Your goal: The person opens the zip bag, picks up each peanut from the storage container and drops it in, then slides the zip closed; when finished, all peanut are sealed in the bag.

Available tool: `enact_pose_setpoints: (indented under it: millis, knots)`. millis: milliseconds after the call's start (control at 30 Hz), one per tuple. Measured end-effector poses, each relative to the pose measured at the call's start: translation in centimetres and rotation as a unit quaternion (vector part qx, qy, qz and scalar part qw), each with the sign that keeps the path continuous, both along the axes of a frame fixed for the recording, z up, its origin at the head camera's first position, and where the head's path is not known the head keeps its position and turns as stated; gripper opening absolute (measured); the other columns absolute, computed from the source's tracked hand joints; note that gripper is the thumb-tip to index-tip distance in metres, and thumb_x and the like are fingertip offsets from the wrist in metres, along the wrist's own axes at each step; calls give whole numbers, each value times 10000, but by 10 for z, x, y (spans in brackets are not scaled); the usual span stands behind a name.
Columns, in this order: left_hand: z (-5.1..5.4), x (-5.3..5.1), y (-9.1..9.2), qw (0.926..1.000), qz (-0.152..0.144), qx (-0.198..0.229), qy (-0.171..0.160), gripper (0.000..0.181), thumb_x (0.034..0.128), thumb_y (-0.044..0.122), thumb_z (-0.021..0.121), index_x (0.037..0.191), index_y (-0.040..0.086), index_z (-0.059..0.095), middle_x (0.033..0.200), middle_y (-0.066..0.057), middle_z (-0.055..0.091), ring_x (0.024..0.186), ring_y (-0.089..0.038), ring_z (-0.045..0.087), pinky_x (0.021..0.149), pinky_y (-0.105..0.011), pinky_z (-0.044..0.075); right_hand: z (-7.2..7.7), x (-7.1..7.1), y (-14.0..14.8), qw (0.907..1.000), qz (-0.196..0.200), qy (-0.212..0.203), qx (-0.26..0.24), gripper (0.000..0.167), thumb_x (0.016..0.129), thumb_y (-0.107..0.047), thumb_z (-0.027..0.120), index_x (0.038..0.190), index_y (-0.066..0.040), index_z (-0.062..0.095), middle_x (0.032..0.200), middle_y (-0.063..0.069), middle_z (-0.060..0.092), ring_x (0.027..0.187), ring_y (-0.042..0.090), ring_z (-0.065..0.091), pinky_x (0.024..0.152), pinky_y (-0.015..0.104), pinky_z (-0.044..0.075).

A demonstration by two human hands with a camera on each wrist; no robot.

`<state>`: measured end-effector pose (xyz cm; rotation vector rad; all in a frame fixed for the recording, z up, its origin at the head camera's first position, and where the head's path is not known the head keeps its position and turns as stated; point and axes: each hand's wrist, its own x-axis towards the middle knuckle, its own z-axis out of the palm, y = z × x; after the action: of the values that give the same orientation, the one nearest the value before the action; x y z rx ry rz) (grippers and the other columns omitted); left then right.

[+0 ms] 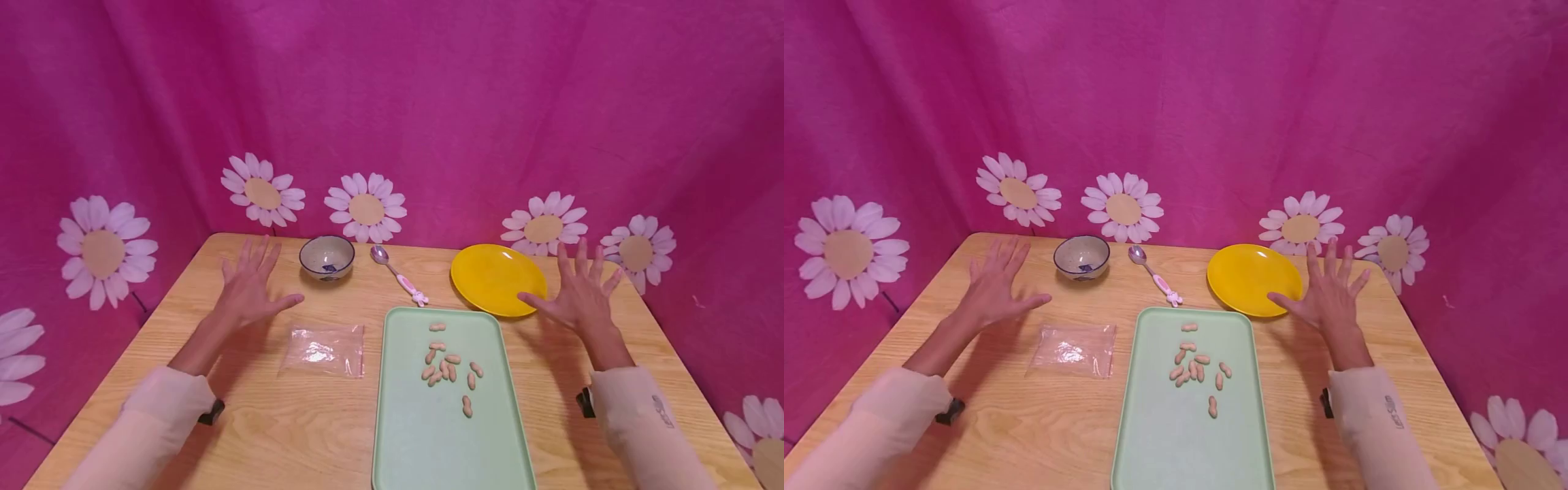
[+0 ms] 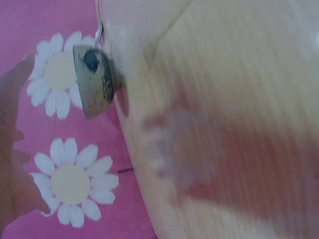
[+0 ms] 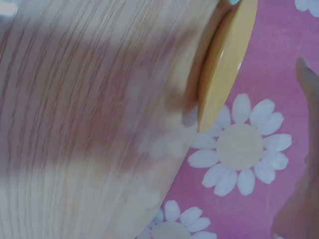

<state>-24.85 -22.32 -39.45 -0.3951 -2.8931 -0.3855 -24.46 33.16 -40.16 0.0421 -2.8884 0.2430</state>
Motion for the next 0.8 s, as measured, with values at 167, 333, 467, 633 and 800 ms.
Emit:
enact_pose_setpoints:
  millis: [167, 333, 467, 633, 800]
  knots:
    - [-5, 8, 11, 9985, -506, 140, -154, 1009, 742, 554, 694, 1503, 82, 229, 1574, -184, 159, 1454, -407, 66, 1063, -735, 83, 3, 5, -12, 9996, 96, -181, -195, 1141, 743, -676, 593, 1525, -151, -50, 1557, 253, -140, 1403, 523, -128, 959, 800, -115]
    - [-13, 18, 27, 9933, -1002, 253, -510, 1009, 743, 548, 706, 1499, 70, 239, 1577, -169, 163, 1453, -391, 109, 1104, -676, 118, 6, 9, -26, 9983, 236, -315, -436, 1128, 744, -638, 620, 1528, -119, -2, 1561, 270, -67, 1407, 527, -78, 974, 804, -60]
    - [-21, 27, 40, 9869, -1314, 276, -890, 1007, 750, 570, 696, 1491, 51, 253, 1574, -159, 188, 1448, -368, 162, 1119, -647, 142, 8, 12, -39, 9954, 423, -403, -754, 1096, 753, -593, 643, 1527, -91, 51, 1572, 246, -59, 1410, 521, -44, 1011, 783, -11]
    - [-31, 34, 54, 9764, -1623, 72, -1421, 1002, 740, 600, 691, 1475, 46, 294, 1548, -175, 260, 1435, -361, 219, 1122, -628, 174, 13, 15, -54, 9904, 670, -563, -1069, 1085, 748, -557, 676, 1525, -84, 87, 1580, 228, -38, 1427, 486, -25, 1050, 748, 29]
    - [-38, 38, 61, 9669, -1824, -127, -1781, 1013, 719, 623, 699, 1469, 60, 317, 1535, -166, 294, 1423, -348, 264, 1141, -558, 220, 16, 18, -71, 9862, 864, -812, -1157, 1081, 749, -544, 683, 1524, -79, 90, 1575, 239, 26, 1426, 479, 23, 1064, 733, 55]
